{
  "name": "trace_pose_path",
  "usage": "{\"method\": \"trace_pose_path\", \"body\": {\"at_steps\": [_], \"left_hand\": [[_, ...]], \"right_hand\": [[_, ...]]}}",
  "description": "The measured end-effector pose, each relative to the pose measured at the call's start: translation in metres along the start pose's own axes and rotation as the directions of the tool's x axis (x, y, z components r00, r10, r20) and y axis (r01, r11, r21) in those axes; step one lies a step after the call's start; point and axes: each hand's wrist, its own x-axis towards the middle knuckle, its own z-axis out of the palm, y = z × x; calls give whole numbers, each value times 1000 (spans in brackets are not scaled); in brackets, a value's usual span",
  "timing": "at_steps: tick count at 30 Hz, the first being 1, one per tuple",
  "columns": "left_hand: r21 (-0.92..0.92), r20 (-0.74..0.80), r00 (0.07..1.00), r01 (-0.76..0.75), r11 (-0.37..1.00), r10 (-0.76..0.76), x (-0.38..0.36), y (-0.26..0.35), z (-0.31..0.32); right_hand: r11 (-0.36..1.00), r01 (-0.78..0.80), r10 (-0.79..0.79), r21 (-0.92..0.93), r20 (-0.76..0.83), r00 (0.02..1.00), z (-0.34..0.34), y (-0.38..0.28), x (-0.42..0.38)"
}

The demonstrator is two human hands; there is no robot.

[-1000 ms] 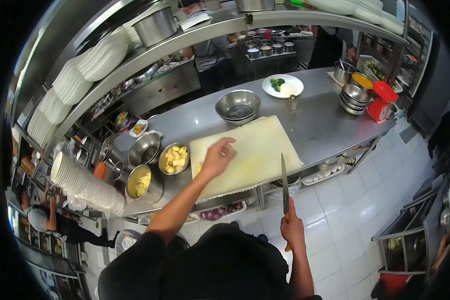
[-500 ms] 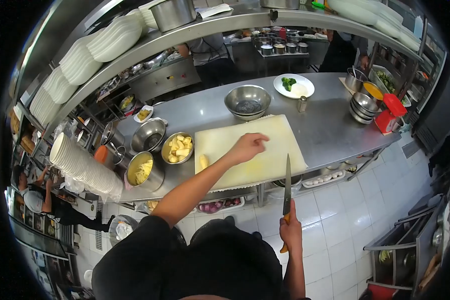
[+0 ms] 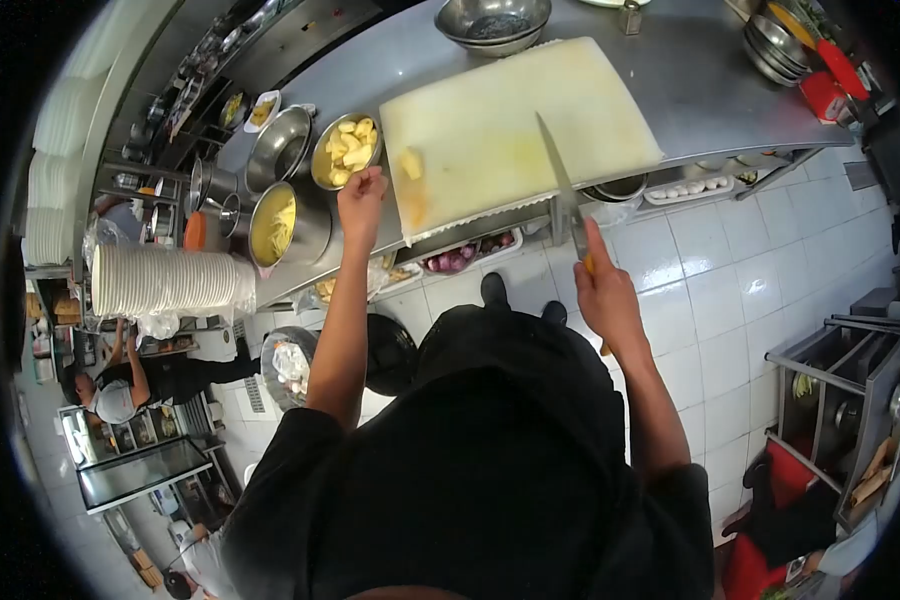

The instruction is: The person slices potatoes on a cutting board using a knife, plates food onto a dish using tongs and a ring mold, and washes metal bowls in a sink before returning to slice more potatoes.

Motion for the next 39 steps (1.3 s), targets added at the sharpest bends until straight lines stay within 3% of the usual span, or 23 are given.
{"method": "trace_pose_path", "body": {"at_steps": [8, 14, 18, 21, 28, 35, 39], "left_hand": [[235, 41, 951, -307, 922, 306, 11, 14, 31], [261, 159, 949, -305, 916, 271, 28, -2, 40], [101, 205, 961, -212, 972, 188, -2, 12, 52], [-3, 239, 949, -211, 977, 206, -33, 19, 76], [41, 244, 958, -167, 985, 152, -51, 46, 75], [77, 270, 855, -477, 875, 443, -59, 34, 74], [96, 289, 863, -457, 884, 415, -46, 31, 81]], "right_hand": [[995, 76, -63, -71, 176, 982, 34, -36, 17], [994, 51, -34, -101, 157, 987, 38, -43, 14], [988, -6, 26, -157, 130, 991, 37, -38, 9], [981, -23, 39, -190, 79, 996, 39, -33, 7], [983, -44, 56, -181, 62, 996, 39, -35, 6], [980, -11, 24, -198, 67, 997, 38, -36, 8], [984, 24, -8, -178, 92, 996, 33, -49, 6]]}}
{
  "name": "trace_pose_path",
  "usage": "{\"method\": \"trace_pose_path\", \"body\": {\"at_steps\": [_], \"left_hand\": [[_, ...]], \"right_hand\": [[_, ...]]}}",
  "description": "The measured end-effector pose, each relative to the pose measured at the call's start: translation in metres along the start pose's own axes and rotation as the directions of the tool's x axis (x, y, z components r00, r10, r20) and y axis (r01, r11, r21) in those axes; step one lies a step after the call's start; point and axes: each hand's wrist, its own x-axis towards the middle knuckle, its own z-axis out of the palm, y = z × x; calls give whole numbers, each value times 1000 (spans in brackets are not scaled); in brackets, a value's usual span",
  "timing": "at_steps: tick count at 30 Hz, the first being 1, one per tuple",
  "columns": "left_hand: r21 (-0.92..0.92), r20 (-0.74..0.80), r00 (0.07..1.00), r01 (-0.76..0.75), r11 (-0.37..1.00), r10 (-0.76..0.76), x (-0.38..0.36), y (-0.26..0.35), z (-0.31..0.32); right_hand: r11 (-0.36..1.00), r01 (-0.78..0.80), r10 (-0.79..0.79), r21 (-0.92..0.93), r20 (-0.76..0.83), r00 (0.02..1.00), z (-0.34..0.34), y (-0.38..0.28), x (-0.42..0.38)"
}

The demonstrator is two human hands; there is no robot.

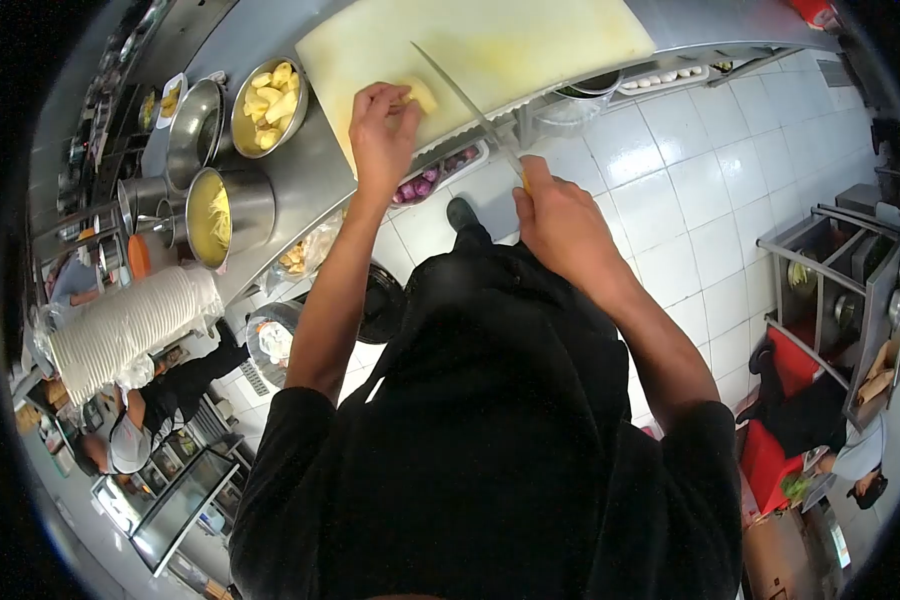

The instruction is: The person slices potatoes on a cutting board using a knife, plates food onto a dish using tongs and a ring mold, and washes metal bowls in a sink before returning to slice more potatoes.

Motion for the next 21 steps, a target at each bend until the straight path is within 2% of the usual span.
{"method": "trace_pose_path", "body": {"at_steps": [9, 12, 15, 18, 21], "left_hand": [[36, -38, 993, -112, 993, 114, 16, -14, 1], [15, -7, 995, -104, 995, 104, 18, -18, 1], [-43, 8, 999, -32, 999, 32, 17, -18, 2], [-37, -13, 999, -37, 999, 37, 16, -18, 4], [-32, -49, 991, -125, 992, 123, 16, -22, 6]], "right_hand": [[998, 61, -61, -4, -13, 998, -4, -9, -4], [998, 60, -60, -15, 11, 998, -5, -9, -3], [998, 53, -53, -23, 39, 998, -6, -9, -1], [999, 46, -45, -20, 64, 997, -9, -14, 0], [998, 38, -35, -41, 73, 997, -6, -13, 2]]}}
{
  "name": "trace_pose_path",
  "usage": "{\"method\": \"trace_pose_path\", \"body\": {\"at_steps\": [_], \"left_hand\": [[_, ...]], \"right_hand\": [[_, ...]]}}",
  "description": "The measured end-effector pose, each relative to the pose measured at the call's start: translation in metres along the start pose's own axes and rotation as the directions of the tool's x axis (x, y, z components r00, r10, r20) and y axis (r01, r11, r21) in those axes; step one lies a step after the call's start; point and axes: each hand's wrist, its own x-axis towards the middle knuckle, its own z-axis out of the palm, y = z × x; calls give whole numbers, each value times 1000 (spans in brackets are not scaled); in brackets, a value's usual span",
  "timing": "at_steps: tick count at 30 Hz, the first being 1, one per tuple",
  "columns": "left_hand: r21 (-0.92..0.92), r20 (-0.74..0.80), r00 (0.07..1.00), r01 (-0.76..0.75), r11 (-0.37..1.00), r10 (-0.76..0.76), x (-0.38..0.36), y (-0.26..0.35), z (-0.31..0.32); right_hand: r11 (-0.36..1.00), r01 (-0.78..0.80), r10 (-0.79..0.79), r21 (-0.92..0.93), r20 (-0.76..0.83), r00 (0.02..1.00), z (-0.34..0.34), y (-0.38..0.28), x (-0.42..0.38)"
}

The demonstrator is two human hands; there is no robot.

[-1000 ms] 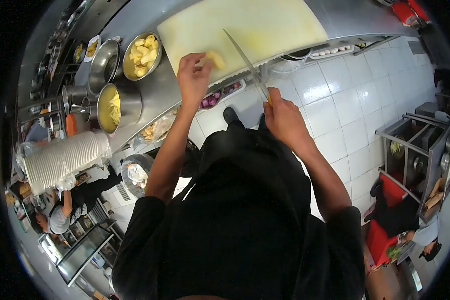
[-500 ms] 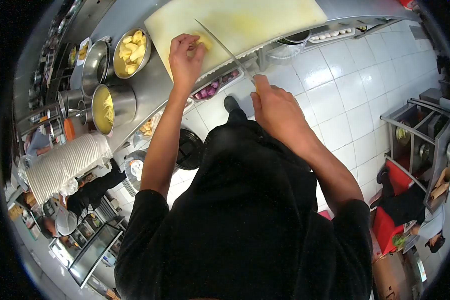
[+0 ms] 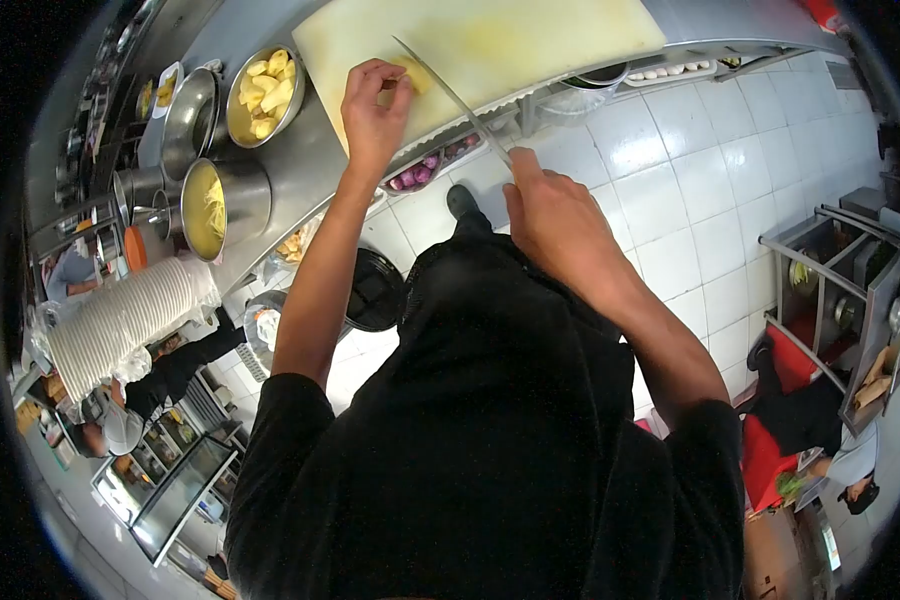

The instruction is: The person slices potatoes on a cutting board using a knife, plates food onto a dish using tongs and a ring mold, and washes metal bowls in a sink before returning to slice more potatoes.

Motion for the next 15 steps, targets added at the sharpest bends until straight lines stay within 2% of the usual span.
{"method": "trace_pose_path", "body": {"at_steps": [7, 13, 15], "left_hand": [[45, -20, 1000, 1, 999, 0, -2, 3, 2], [70, -30, 1000, -8, 998, 10, -2, 4, 2], [77, -29, 1000, 0, 997, 2, -1, 4, 2]], "right_hand": [[998, 34, -32, -44, 47, 998, 1, -7, 19], [991, 120, -121, -60, -25, 992, 32, 8, 70], [994, 94, -93, -53, 9, 996, 32, 6, 79]]}}
